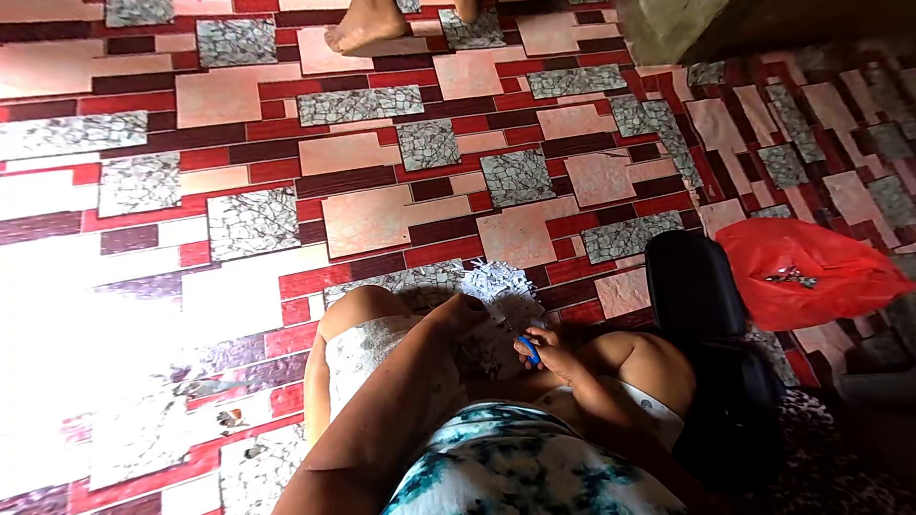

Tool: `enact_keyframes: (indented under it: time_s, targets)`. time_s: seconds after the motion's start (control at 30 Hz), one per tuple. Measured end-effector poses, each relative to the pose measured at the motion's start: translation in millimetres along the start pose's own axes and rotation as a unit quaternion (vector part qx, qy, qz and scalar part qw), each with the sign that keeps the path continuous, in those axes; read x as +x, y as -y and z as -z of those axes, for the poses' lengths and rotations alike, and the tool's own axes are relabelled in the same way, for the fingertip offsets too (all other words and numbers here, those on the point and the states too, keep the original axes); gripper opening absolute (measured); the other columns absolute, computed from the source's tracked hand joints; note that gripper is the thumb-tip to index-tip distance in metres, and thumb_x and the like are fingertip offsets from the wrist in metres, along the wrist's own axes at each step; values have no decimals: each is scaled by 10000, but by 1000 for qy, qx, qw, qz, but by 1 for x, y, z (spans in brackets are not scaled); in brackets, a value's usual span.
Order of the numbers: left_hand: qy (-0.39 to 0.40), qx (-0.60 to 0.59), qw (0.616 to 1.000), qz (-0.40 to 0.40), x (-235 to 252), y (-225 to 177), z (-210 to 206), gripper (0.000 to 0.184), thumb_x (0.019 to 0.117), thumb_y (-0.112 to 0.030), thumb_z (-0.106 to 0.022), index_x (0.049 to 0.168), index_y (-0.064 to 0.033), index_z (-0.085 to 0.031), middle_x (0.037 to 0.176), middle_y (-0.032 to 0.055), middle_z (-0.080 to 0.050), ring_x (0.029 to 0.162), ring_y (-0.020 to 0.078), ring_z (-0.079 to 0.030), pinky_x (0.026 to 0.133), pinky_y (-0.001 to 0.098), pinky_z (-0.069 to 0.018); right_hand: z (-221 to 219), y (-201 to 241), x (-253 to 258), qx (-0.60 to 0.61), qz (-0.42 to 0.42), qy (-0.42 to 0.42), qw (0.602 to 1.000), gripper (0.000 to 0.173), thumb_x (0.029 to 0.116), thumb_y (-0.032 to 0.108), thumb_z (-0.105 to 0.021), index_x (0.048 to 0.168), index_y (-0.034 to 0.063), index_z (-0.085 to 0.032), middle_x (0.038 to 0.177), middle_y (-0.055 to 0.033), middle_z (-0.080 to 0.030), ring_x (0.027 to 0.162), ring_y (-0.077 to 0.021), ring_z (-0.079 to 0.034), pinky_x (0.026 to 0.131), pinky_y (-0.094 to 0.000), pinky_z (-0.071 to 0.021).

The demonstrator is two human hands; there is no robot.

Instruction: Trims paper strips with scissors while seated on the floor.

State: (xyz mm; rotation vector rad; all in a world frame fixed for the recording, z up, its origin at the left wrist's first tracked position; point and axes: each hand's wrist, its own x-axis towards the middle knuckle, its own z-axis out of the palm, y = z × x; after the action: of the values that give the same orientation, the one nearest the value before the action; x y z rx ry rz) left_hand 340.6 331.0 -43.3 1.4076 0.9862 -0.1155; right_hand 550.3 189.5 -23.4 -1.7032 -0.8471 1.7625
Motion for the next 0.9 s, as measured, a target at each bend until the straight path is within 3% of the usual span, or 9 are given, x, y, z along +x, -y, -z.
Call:
enact_keyframes:
  time_s: [0.17, 0.27, 0.47, 0.9]
  targets:
    - [-1, 1, 1000, 7, -1, -2, 0, 263, 1031, -232, -623, 1130, 3, -686, 1018, 101, -680, 858, 109, -621, 852, 347, -526, -1, -1, 0, -6, 25, -14, 1000, 200, 953, 84, -684, 1114, -17, -622, 756, 4, -662, 599, -42, -607, 550, -192, -507]
    - [0, -1, 1000, 14, -2, -4, 1, 256, 1038, -222, -614, 1132, 8, -678, 1005, 92, -670, 834, 95, -604, 831, 325, -520, -1, 0, -2, -14, 28, -16, 999, 240, 947, 52, -687, 1156, -42, -616, 808, -14, -662, 621, -40, -610, 581, -192, -526]
    - [-6, -10, 1000, 18, -2, -5, 1, 242, 1042, -219, -605, 1121, -2, -677, 959, 73, -657, 798, 80, -587, 797, 305, -516, 2, 0, -1, 25, -5, 2, 1000, 197, 1001, 139, -631, 1143, 9, -592, 739, -1, -664, 583, -50, -604, 494, -176, -458]
    - [3, -19, 1000, 1, 3, -1, -2, 223, 1034, -203, -620, 1101, 1, -675, 944, 56, -647, 789, 58, -576, 782, 278, -510, 2, -4, 2, 24, 10, 11, 1000, 193, 979, 135, -657, 1123, 15, -610, 747, 3, -671, 592, -47, -607, 513, -181, -470]
